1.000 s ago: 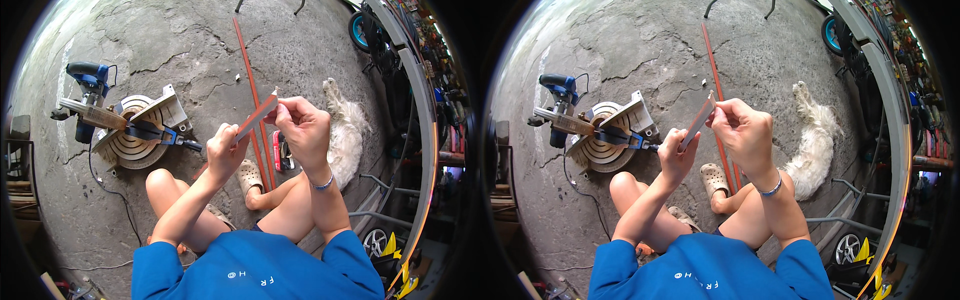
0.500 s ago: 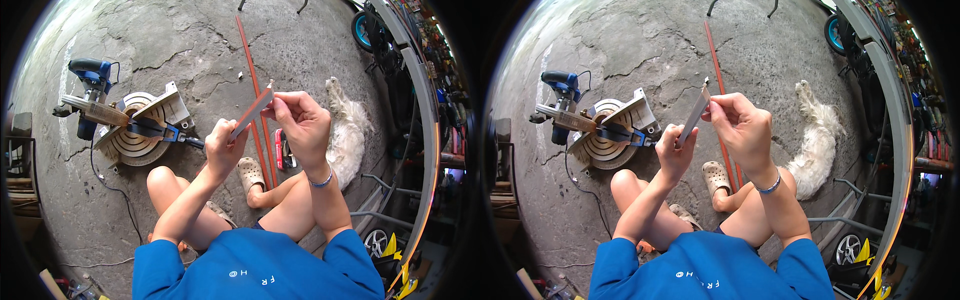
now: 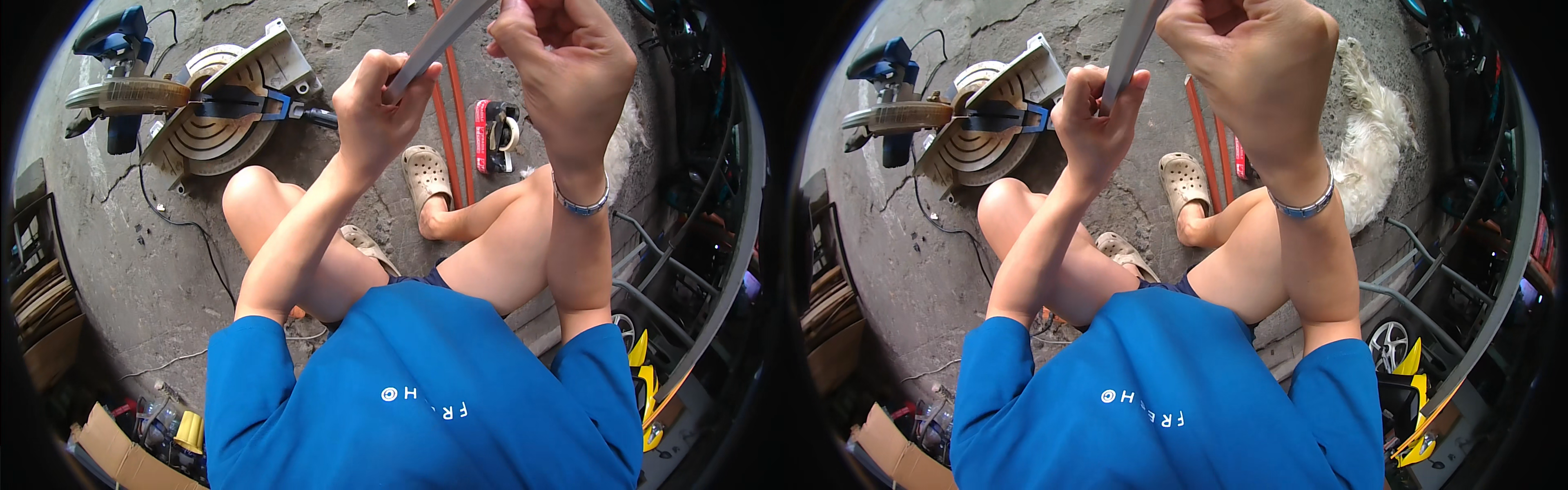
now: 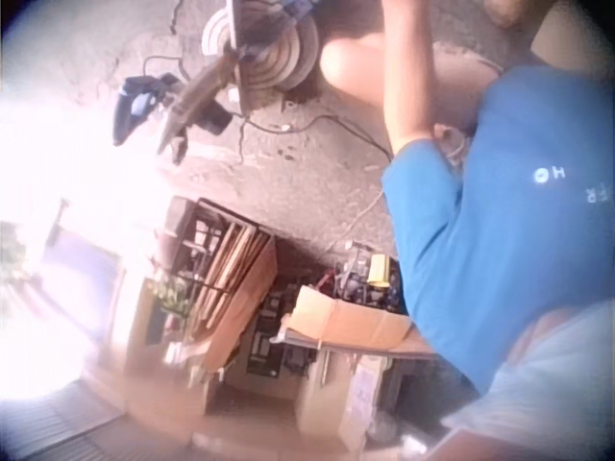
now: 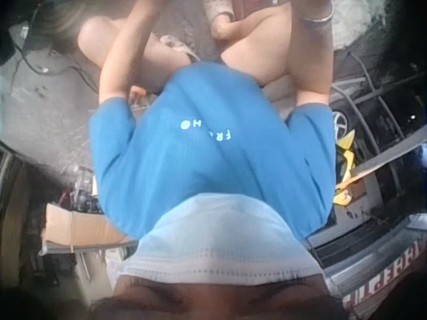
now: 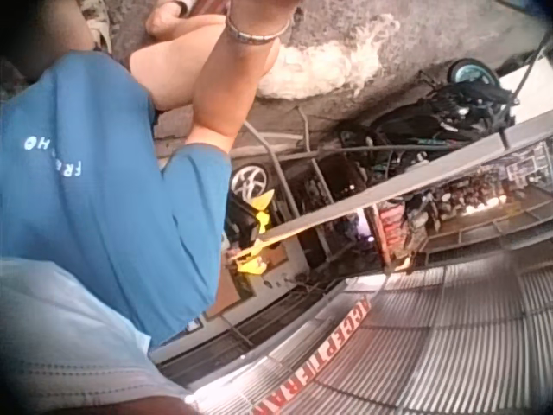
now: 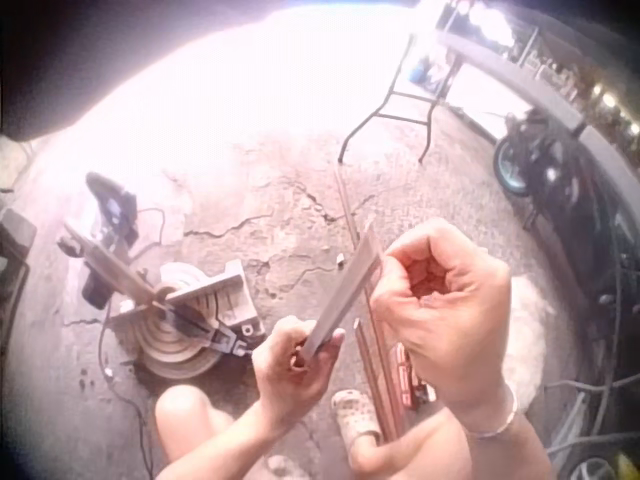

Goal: The person cuts sections of red molding using a miter saw, applies pieces of tape to the ends of the molding by hand, and lays the pieces on a white table.

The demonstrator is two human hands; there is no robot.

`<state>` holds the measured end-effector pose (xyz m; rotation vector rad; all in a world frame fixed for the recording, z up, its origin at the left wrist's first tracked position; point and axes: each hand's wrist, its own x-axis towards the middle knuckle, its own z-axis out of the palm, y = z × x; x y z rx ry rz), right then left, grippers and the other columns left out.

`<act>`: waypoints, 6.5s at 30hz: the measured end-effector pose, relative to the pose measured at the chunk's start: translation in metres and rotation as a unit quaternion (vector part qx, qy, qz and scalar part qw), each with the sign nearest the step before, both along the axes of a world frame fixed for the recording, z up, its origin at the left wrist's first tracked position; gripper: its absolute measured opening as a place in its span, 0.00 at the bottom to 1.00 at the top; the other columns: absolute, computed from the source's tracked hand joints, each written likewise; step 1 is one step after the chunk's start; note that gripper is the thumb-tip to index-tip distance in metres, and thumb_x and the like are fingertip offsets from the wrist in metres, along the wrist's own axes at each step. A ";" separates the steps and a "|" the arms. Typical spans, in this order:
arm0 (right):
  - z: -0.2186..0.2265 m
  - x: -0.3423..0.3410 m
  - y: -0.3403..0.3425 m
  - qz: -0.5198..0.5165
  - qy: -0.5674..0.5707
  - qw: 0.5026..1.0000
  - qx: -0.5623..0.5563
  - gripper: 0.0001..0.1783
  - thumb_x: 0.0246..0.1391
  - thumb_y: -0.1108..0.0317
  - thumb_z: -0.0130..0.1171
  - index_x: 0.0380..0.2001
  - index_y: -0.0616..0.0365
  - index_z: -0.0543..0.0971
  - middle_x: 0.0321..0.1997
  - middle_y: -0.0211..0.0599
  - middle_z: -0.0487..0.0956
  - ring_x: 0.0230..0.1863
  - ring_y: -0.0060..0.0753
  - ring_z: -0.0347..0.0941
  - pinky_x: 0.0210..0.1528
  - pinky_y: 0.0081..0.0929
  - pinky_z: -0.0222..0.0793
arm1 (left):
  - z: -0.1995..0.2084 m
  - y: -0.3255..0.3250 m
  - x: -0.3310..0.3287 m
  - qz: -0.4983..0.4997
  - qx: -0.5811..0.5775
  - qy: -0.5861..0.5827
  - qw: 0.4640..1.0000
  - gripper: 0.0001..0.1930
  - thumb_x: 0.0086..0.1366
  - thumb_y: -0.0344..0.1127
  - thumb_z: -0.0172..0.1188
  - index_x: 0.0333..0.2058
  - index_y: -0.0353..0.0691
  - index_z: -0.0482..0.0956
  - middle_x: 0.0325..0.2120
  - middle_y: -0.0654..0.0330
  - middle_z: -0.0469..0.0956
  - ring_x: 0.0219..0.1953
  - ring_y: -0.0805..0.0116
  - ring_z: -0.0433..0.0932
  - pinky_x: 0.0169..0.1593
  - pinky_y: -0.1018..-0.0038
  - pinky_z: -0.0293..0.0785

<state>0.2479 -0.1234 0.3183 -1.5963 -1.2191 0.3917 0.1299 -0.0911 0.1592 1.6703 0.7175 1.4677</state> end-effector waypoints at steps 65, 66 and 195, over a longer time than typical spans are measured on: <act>-0.053 0.118 0.057 0.007 -0.363 0.932 -0.025 0.10 0.53 0.72 0.49 0.22 0.60 0.77 0.21 0.40 0.77 0.31 0.43 0.76 0.44 0.32 0.71 | -0.019 0.021 -0.010 -0.368 -0.374 -0.191 0.830 0.17 0.78 0.47 0.43 0.40 0.39 0.72 0.19 0.65 0.71 0.15 0.81 0.65 0.19 0.84 0.62; -0.053 0.122 0.056 0.008 -0.273 0.958 -0.083 0.11 0.53 0.70 0.48 0.21 0.60 0.77 0.21 0.40 0.76 0.30 0.42 0.75 0.43 0.32 0.71 | -0.020 0.021 -0.011 -0.367 -0.374 -0.190 0.830 0.17 0.78 0.47 0.43 0.40 0.39 0.72 0.19 0.65 0.71 0.15 0.81 0.65 0.19 0.84 0.62; -0.308 0.140 -0.145 -0.097 -0.099 0.960 -0.242 0.19 0.68 0.63 0.48 0.55 0.63 0.66 0.49 0.59 0.74 0.47 0.63 0.74 0.49 0.51 0.70 | -0.169 0.116 0.064 0.073 -0.453 -0.244 0.855 0.13 0.78 0.45 0.40 0.46 0.42 0.66 0.32 0.58 0.74 0.29 0.65 0.74 0.36 0.64 0.73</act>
